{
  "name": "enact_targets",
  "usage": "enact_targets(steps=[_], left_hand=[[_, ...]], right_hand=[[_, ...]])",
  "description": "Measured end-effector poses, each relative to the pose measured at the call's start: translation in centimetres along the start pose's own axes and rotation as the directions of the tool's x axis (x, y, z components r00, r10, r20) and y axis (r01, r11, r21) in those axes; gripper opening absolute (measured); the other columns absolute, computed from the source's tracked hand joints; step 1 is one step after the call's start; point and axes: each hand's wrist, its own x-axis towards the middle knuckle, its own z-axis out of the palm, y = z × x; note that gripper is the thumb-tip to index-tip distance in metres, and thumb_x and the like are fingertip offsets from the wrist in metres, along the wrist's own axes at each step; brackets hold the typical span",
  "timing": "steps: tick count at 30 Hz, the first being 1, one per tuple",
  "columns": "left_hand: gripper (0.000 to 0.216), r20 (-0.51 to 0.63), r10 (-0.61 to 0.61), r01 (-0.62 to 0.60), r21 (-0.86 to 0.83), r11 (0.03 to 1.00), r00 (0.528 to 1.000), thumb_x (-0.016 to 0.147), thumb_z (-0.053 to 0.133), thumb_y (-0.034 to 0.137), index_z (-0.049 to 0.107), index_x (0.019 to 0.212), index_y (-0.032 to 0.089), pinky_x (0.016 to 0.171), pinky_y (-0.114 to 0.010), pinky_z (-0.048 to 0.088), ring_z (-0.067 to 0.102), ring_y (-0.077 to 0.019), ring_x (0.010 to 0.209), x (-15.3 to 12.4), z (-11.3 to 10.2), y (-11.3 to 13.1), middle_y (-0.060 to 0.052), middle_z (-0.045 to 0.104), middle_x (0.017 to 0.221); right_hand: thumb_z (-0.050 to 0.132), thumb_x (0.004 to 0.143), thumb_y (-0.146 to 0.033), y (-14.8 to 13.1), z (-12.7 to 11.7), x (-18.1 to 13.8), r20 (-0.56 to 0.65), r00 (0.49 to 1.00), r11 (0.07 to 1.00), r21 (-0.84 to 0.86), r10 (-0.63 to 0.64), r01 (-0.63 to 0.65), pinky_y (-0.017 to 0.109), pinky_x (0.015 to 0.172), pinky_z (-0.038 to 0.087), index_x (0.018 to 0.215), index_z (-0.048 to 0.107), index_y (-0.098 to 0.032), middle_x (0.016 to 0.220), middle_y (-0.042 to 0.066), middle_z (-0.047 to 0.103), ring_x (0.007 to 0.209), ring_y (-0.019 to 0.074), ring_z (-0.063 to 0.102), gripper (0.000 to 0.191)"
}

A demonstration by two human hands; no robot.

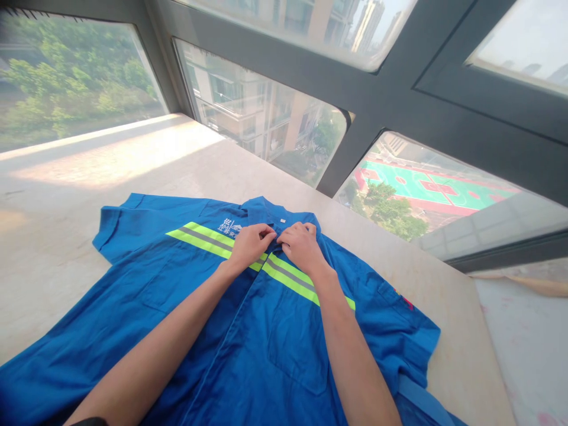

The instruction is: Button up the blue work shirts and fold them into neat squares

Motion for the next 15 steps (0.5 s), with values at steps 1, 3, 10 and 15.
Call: enact_targets(steps=[1,3,10,15], left_hand=[[0.017,-0.003,-0.006,0.006,0.019,1.000,1.000,0.088,0.059,0.027,0.074,0.096,0.025,0.075,-0.027,0.048,0.068,-0.0192,0.087,0.02,0.08,-0.05,-0.001,0.076,0.091],[0.021,-0.008,-0.008,0.008,0.052,0.999,1.000,0.088,0.060,0.028,0.073,0.104,0.026,0.078,-0.028,0.049,0.069,-0.0205,0.093,0.07,0.25,-0.15,-0.001,0.077,0.095],[0.023,-0.018,0.022,-0.020,0.081,0.997,1.000,0.091,0.057,0.030,0.074,0.106,0.030,0.085,-0.029,0.050,0.068,-0.0216,0.100,0.18,0.50,-0.51,0.000,0.076,0.108],[0.023,-0.009,0.030,-0.029,0.083,0.996,1.000,0.091,0.057,0.030,0.074,0.106,0.030,0.086,-0.029,0.050,0.067,-0.0214,0.103,0.17,0.51,-0.53,0.000,0.075,0.110]], right_hand=[[0.055,0.087,-0.010,0.05,0.04,-0.03,-0.005,1.000,1.000,0.017,-0.002,0.002,0.043,0.090,0.026,0.083,0.071,-0.024,0.091,0.002,0.074,0.095,0.0219,0.057,0.022],[0.052,0.088,-0.010,0.10,0.14,-0.08,-0.023,1.000,0.998,0.056,0.002,-0.001,0.044,0.095,0.026,0.087,0.070,-0.024,0.093,0.002,0.074,0.097,0.0209,0.060,0.023],[0.049,0.087,-0.012,-0.19,0.42,-0.04,-0.037,0.998,0.990,0.129,0.052,-0.047,0.041,0.097,0.028,0.092,0.066,-0.023,0.096,0.003,0.074,0.097,0.0207,0.063,0.022],[0.057,0.085,-0.016,0.43,0.22,-0.20,0.027,0.999,0.985,0.165,0.042,-0.046,0.042,0.095,0.028,0.090,0.069,-0.025,0.095,0.001,0.075,0.095,0.0206,0.063,0.016]])
